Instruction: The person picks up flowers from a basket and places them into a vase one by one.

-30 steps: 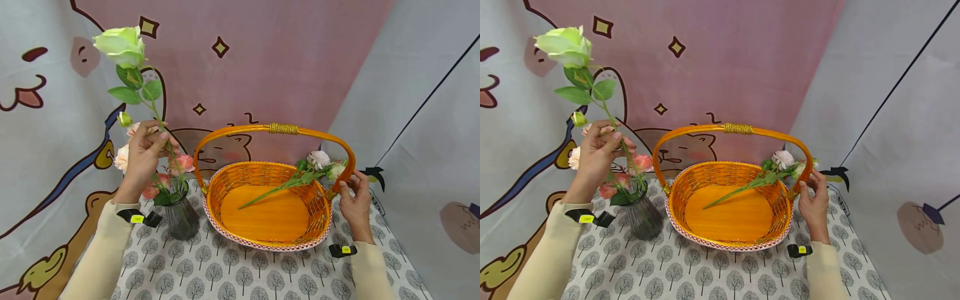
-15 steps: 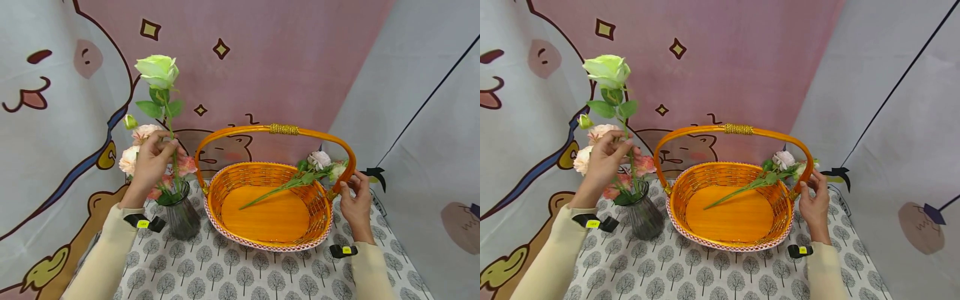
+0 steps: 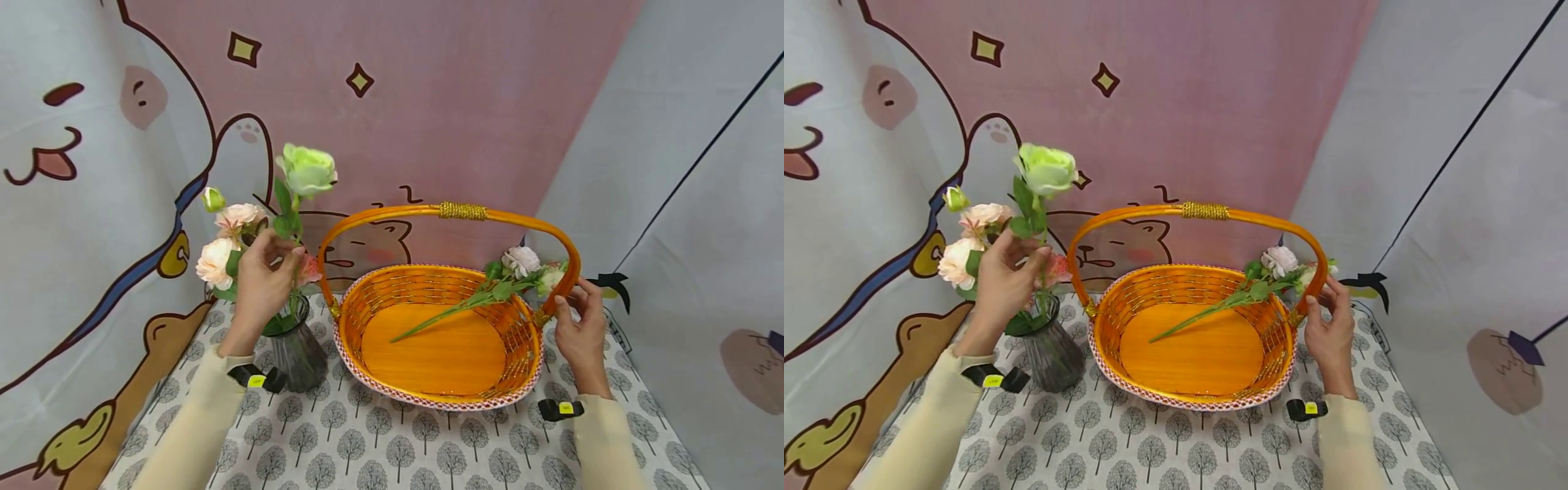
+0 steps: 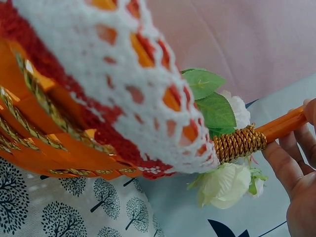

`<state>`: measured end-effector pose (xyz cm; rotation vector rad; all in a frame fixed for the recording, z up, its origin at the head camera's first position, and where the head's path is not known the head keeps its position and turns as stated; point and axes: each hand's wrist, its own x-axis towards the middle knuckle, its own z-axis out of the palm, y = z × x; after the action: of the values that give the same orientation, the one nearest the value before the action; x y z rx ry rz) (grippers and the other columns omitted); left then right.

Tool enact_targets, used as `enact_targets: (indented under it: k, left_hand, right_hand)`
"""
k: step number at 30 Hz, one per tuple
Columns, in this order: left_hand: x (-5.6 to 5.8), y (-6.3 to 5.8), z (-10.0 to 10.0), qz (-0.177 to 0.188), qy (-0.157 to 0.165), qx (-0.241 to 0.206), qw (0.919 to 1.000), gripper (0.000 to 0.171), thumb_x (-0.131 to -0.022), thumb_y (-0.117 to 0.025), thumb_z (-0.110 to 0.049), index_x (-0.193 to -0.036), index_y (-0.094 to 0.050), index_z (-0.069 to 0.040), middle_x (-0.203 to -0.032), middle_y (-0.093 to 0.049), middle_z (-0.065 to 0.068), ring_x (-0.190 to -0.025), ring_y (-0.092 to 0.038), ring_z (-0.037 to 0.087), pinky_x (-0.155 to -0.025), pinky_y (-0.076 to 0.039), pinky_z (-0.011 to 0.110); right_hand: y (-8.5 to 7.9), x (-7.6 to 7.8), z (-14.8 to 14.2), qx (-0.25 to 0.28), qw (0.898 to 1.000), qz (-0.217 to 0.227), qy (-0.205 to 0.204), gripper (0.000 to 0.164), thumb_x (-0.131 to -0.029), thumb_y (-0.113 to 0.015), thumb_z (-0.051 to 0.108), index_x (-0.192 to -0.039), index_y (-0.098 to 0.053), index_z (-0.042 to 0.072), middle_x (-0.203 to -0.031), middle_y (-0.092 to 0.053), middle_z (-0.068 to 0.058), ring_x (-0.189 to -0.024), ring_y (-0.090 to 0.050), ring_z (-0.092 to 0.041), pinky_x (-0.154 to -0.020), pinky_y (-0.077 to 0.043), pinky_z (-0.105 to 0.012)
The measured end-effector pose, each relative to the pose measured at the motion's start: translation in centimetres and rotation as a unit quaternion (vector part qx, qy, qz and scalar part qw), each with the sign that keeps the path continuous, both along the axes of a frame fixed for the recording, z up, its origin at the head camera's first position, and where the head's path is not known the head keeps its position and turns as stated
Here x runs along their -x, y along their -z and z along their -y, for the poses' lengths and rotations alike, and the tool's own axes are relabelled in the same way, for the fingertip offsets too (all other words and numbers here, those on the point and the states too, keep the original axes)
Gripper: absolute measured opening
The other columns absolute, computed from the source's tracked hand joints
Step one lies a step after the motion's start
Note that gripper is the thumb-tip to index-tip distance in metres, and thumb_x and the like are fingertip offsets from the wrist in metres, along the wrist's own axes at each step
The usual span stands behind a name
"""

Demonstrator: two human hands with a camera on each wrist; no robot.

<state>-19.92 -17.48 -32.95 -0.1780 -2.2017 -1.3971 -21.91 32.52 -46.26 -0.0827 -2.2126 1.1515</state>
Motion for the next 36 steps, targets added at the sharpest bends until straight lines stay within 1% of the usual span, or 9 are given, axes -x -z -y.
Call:
enact_targets:
  k: [3,5,8,15,20,25,30,33,36]
  left_hand:
    - [0.0,0.5,-0.1,-0.008,-0.016,0.008,0.9998,0.025,-0.1,-0.068,-0.019,-0.122,-0.065,-0.006,-0.106,-0.075,0.012,-0.096,-0.073,0.019,-0.08,-0.058,0.017]
    - [-0.1,0.9,-0.2,-0.014,-0.019,0.014,0.9996,0.025,-0.1,-0.069,-0.022,-0.12,-0.067,-0.007,-0.104,-0.077,0.013,-0.089,-0.075,0.021,-0.069,-0.058,0.018]
    - [-0.2,1.4,-0.2,-0.02,-0.025,0.027,0.9991,0.028,-0.099,-0.07,-0.025,-0.122,-0.066,-0.009,-0.101,-0.077,0.015,-0.082,-0.075,0.023,-0.063,-0.054,0.016]
    - [-0.4,2.4,-0.1,-0.062,-0.017,0.082,0.9946,0.049,-0.093,-0.076,-0.012,-0.138,-0.059,-0.012,-0.096,-0.075,0.015,-0.077,-0.074,0.028,-0.068,-0.052,0.012]
    - [-0.7,2.8,0.1,-0.069,0.002,0.118,0.9906,0.056,-0.089,-0.077,0.001,-0.14,-0.057,-0.013,-0.106,-0.073,0.014,-0.085,-0.074,0.026,-0.073,-0.06,0.024]
    - [-1.3,2.6,0.1,-0.054,0.033,0.104,0.9925,0.068,-0.085,-0.075,0.008,-0.146,-0.051,-0.013,-0.12,-0.067,0.015,-0.096,-0.069,0.027,-0.078,-0.061,0.039]
    - [-1.9,2.2,0.0,-0.059,0.065,0.086,0.9924,0.075,-0.083,-0.073,0.013,-0.148,-0.049,-0.015,-0.132,-0.062,0.014,-0.106,-0.068,0.03,-0.083,-0.059,0.046]
    - [-2.1,2.1,0.0,-0.061,0.085,0.072,0.9919,0.076,-0.083,-0.071,0.015,-0.149,-0.049,-0.015,-0.136,-0.059,0.015,-0.115,-0.065,0.032,-0.089,-0.059,0.043]
    - [-2.2,2.1,0.0,-0.059,0.097,0.043,0.9927,0.073,-0.085,-0.072,0.013,-0.148,-0.049,-0.015,-0.138,-0.057,0.014,-0.118,-0.064,0.032,-0.091,-0.058,0.033]
  right_hand:
    - [0.1,0.1,-0.1,-0.001,1.0,-0.004,-0.002,0.049,-0.108,-0.052,0.023,-0.154,-0.038,0.03,-0.132,-0.064,-0.014,-0.108,-0.048,0.016,-0.103,-0.05,-0.021]
    - [0.2,0.1,-0.2,-0.001,1.0,-0.01,-0.006,0.048,-0.108,-0.052,0.023,-0.154,-0.038,0.028,-0.131,-0.064,-0.014,-0.109,-0.049,0.016,-0.097,-0.045,-0.011]
    - [0.2,0.1,-0.2,0.001,1.0,-0.024,-0.014,0.048,-0.108,-0.052,0.021,-0.154,-0.039,0.024,-0.13,-0.063,-0.016,-0.109,-0.05,0.015,-0.09,-0.042,-0.005]
    - [0.3,0.0,-0.1,0.009,0.999,-0.027,-0.02,0.048,-0.108,-0.051,0.017,-0.154,-0.039,0.024,-0.13,-0.062,-0.017,-0.109,-0.051,0.014,-0.081,-0.041,-0.001]
    - [0.2,-0.1,0.0,0.013,1.0,-0.018,-0.017,0.047,-0.109,-0.05,0.022,-0.154,-0.039,0.025,-0.131,-0.062,-0.017,-0.109,-0.054,0.009,-0.081,-0.041,0.0]
    - [0.1,-0.1,0.0,0.013,1.0,-0.012,-0.017,0.047,-0.109,-0.051,0.022,-0.154,-0.039,0.027,-0.132,-0.063,-0.016,-0.107,-0.051,0.013,-0.082,-0.04,0.0]
    - [-0.1,-0.1,0.0,0.015,1.0,-0.011,-0.019,0.048,-0.108,-0.051,0.021,-0.154,-0.039,0.028,-0.132,-0.062,-0.015,-0.108,-0.05,0.014,-0.082,-0.04,0.0]
    - [-0.1,0.0,0.0,0.012,1.0,-0.013,-0.02,0.049,-0.108,-0.053,0.02,-0.154,-0.039,0.027,-0.131,-0.063,-0.014,-0.108,-0.051,0.014,-0.083,-0.04,-0.001]
    - [0.0,0.1,-0.1,0.01,0.999,-0.024,-0.027,0.05,-0.107,-0.054,0.016,-0.154,-0.04,0.026,-0.129,-0.064,-0.015,-0.106,-0.051,0.015,-0.085,-0.04,-0.002]
